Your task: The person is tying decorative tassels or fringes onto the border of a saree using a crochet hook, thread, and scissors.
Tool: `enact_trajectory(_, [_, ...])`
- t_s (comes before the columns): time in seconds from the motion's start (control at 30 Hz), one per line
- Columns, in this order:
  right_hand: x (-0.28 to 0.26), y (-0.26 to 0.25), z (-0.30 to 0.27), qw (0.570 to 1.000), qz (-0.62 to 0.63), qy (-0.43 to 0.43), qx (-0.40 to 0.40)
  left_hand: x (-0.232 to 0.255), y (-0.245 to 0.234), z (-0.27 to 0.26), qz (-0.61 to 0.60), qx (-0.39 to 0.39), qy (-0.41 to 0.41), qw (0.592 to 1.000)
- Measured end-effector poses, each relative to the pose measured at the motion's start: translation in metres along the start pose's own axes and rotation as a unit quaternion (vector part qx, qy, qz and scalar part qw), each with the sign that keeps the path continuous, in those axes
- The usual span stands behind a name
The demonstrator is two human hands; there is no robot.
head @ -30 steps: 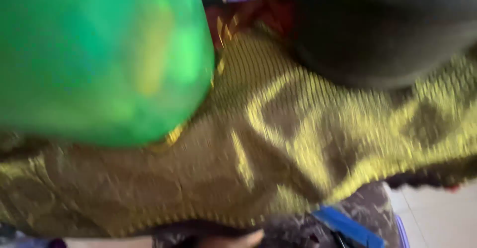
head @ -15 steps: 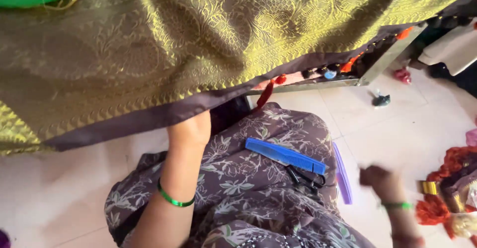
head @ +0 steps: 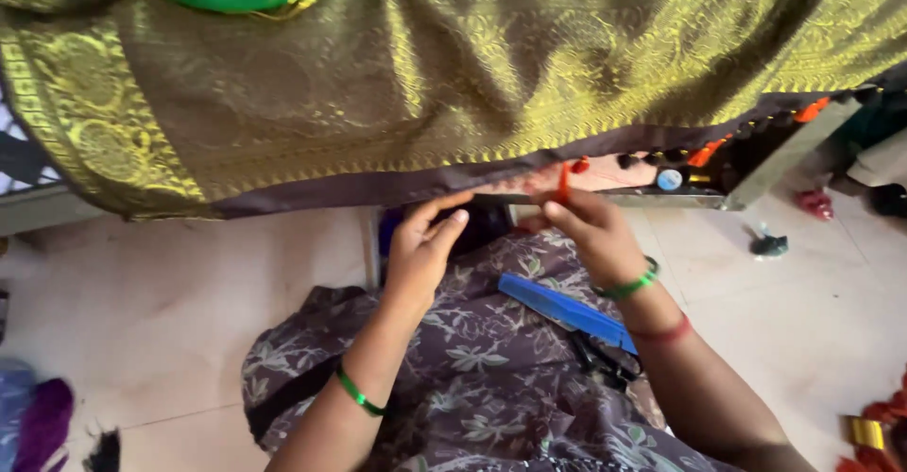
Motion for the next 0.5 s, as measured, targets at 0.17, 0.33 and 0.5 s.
enact_trajectory(0.17, [-0.011,-0.016,-0.066,0.983,-0.07,0.111,0.125,0.03,0.046,0.024,0.074,-0.167,0.154,0.971])
enact_trajectory(0.33, [-0.032,-0.017,-0.087,0.98,-0.061,0.123,0.141,0.007,0.092,0.043,0.142,-0.225,0.202,0.943])
enact_trajectory(0.5, [-0.042,-0.015,-0.057,0.988,0.018,0.112,0.107,-0.02,0.102,0.064,0.043,-0.175,0.0,0.984])
Point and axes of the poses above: each hand's wrist, its own z-axis towards the middle knuckle, its own y-axis out of the palm, x = y × z, the point moved 6 cm from there along z, towards the middle knuckle, and after that the axes turned 2 degrees about -x, right-handed, at the moved point
